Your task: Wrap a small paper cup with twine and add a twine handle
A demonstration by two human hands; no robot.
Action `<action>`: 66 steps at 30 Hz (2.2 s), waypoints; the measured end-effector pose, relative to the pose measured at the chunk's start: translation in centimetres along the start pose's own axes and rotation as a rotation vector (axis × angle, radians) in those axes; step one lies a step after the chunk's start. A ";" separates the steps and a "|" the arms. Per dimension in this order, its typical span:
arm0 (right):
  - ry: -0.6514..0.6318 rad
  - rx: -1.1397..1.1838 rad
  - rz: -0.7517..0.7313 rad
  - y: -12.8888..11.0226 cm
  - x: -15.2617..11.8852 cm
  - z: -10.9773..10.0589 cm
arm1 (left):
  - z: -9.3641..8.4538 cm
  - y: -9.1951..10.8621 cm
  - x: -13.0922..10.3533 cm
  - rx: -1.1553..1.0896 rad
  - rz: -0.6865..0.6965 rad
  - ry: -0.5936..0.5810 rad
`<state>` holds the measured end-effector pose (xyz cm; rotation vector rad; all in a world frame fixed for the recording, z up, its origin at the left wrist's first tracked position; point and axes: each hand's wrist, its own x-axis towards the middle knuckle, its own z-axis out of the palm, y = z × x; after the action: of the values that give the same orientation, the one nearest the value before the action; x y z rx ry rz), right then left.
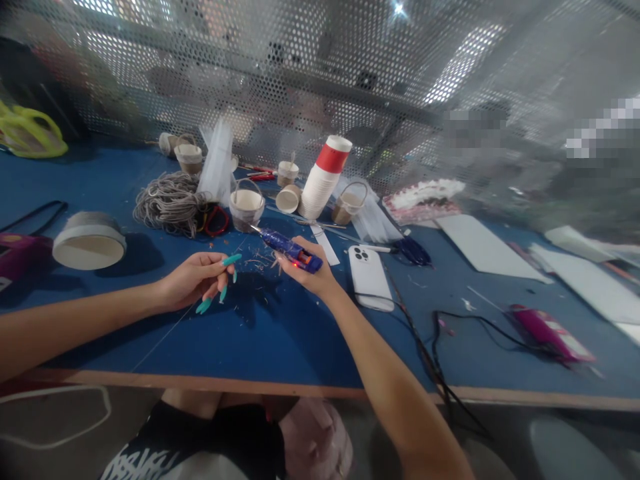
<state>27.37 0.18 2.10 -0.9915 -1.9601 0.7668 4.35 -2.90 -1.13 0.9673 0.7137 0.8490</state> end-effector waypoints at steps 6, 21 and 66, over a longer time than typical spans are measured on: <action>0.071 -0.051 0.006 0.3 0.1 0.1 | -0.2 0.0 0.0 -0.040 -0.029 -0.060; -0.073 0.015 0.007 -0.3 0.0 -0.2 | -0.2 -0.2 -0.1 0.022 -0.025 -0.060; 0.086 -0.112 -0.057 0.2 0.2 0.5 | 0.4 0.3 -0.3 0.047 -0.110 0.058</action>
<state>26.94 0.38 1.71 -1.0123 -1.9654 0.5791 4.46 -3.24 -0.62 0.9394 0.8328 0.7691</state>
